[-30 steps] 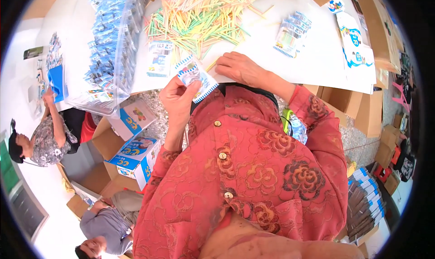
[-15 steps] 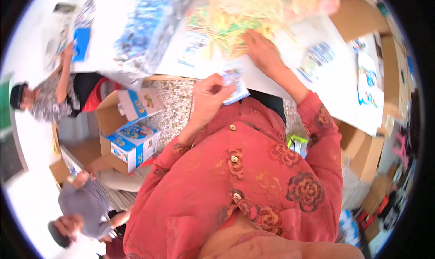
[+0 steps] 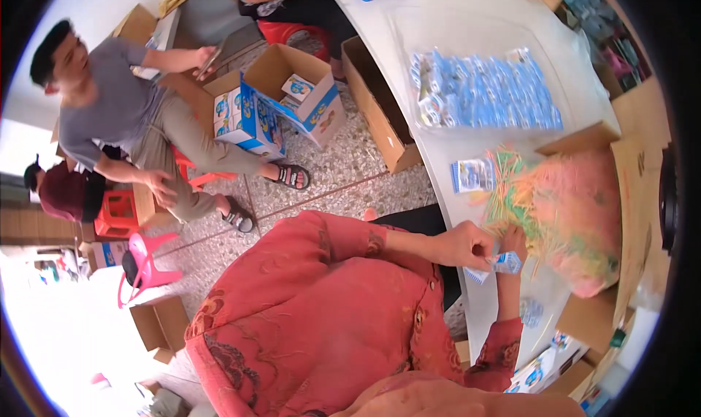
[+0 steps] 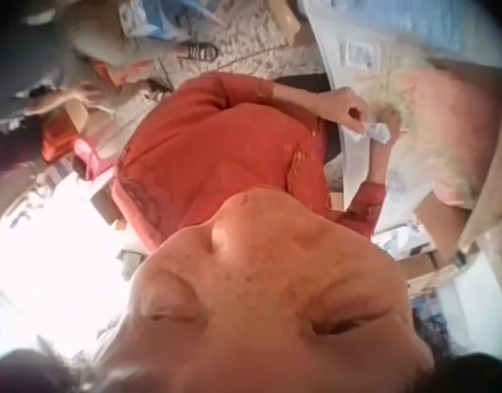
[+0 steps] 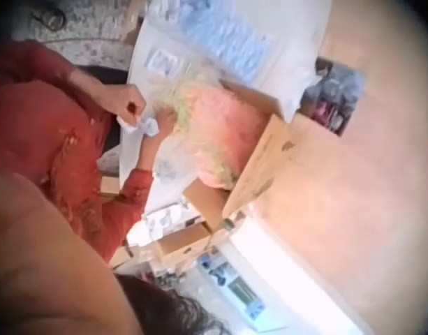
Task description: Manually packing small sticks into clear plastic packets.
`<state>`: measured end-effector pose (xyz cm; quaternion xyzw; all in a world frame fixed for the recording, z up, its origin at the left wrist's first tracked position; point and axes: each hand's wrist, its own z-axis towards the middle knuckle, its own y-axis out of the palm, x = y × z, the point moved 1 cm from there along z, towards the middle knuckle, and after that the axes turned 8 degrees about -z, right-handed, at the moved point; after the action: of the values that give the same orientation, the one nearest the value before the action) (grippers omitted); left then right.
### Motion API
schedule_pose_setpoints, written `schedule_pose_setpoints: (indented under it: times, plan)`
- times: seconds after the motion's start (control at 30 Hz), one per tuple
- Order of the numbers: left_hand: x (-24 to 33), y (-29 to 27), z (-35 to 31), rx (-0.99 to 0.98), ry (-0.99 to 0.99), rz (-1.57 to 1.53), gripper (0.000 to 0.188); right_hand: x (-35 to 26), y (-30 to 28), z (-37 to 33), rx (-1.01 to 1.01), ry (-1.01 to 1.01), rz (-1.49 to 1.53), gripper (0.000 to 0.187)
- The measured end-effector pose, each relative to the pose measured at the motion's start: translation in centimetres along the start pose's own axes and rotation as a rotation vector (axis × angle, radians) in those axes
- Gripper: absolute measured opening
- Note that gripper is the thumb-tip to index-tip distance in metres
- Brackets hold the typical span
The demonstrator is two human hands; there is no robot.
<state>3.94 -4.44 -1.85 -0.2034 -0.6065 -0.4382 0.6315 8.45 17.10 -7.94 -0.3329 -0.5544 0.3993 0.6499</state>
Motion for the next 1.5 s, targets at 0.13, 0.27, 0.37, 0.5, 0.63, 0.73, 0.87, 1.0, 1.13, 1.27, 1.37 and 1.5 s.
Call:
schedule_pose_setpoints:
  times: [0.13,0.27,0.37,0.5,0.63,0.73,0.87,1.0,1.13,1.27,1.37,1.5]
  plan:
    - [0.2,-0.3,0.4,0.019,0.045,-0.009,0.018,0.0,0.7,0.8,-0.068,-0.037,-0.170,0.009]
    - [0.2,-0.8,0.4,0.040,0.063,-0.039,0.020,0.1,1.1,1.2,-0.064,-0.080,-0.185,0.008]
    - [0.1,-0.9,0.5,0.030,0.080,-0.083,0.021,-0.1,1.4,1.2,-0.104,-0.067,-0.200,0.012]
    - [0.0,-1.3,0.2,0.044,0.096,-0.123,0.021,-0.3,1.5,1.4,-0.103,-0.084,-0.209,0.012]
    - [-0.8,-1.6,0.4,0.045,0.085,-0.183,0.021,0.6,2.5,0.5,-0.103,-0.094,-0.211,0.009]
    - [-1.3,-1.8,0.4,0.073,0.091,-0.239,0.021,0.7,0.7,1.0,-0.147,-0.112,-0.170,0.011]
    - [-1.7,-2.5,0.6,0.095,0.128,-0.272,0.021,1.2,-1.0,1.3,-0.154,-0.113,0.034,0.015]
    - [-1.3,-3.8,0.6,0.122,0.124,-0.256,0.022,2.0,-1.8,1.5,-0.221,0.017,0.349,0.014]
    - [-1.3,-4.8,0.4,0.146,0.163,-0.244,0.022,2.7,-1.8,1.5,-0.299,0.257,0.709,0.011]
    - [-1.7,-4.4,0.3,0.154,0.162,-0.207,0.022,3.4,-1.6,0.6,-0.258,0.256,0.633,0.011]
    - [-2.0,-3.7,0.1,0.123,0.158,-0.208,0.020,4.8,-2.0,-1.0,-0.226,0.187,0.425,0.020]
    - [-1.8,-4.1,-0.2,0.090,0.133,-0.162,0.015,5.0,-4.8,-1.1,0.041,0.148,0.385,0.022]
